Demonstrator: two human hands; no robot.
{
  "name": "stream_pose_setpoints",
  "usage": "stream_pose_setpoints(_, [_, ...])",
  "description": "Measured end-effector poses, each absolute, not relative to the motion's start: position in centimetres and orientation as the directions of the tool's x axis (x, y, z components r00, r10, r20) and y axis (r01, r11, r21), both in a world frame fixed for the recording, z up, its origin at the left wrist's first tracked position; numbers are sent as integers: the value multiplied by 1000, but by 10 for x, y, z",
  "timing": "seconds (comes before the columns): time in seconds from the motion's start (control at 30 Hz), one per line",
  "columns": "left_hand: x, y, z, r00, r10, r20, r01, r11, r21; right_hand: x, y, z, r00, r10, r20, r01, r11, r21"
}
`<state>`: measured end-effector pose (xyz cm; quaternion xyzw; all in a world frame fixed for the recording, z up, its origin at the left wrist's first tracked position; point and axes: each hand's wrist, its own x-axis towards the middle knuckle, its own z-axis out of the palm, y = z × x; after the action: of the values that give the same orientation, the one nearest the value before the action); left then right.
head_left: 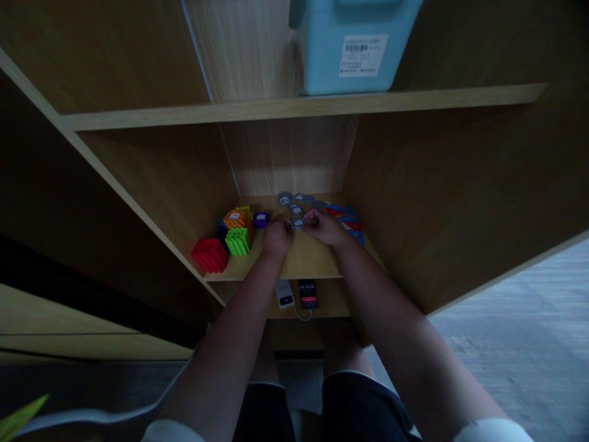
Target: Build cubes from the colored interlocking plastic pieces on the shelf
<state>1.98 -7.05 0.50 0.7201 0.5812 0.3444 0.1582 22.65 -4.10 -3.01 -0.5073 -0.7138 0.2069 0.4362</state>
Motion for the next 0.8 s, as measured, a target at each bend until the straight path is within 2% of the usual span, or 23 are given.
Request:
stream_pose_setpoints(0.53, [20,-71,8,32,955,295,761,-215,612,227,-45,-22,-142,867,477,542,471,-696])
stream_pose_setpoints(0.8, [19,-72,7,70,950,305,734,-256,630,224,-44,-22,-168,878,448,531,464,-709])
